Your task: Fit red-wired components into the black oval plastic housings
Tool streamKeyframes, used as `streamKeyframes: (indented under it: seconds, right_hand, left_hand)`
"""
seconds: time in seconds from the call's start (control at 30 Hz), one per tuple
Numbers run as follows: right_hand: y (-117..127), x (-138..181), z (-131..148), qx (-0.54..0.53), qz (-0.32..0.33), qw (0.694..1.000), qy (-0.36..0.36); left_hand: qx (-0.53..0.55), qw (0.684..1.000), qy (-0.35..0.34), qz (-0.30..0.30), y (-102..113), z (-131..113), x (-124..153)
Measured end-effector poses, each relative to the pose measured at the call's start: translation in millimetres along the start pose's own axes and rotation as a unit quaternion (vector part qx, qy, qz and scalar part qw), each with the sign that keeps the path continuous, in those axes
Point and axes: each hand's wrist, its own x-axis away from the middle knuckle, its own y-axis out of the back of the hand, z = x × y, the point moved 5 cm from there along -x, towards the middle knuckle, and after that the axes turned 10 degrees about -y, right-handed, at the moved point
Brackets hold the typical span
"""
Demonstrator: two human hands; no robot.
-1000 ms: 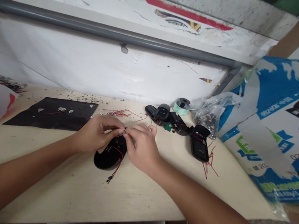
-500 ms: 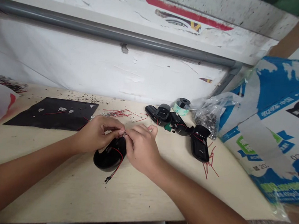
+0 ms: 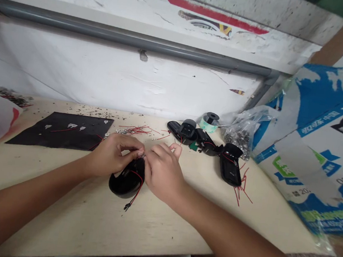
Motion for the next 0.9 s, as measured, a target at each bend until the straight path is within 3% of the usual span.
streamKeyframes:
  seconds: [0.2,0.43,0.9]
  right_hand:
    - [1,0,1,0.025,-0.005,1.000,0.011]
    - [-3,-5,-10,-0.102,0.059,0.989,-0.091]
    - [1,-1,-2,-0.024,0.027,0.999,-0.032]
  left_hand:
    - [0.005,1.000,-0.003,-0.004,0,0,-1]
    - [0.090,0.995,0.044,-0.022,-1,10,2]
    - [0.008,1.000,-0.001,-0.010,1,0,0]
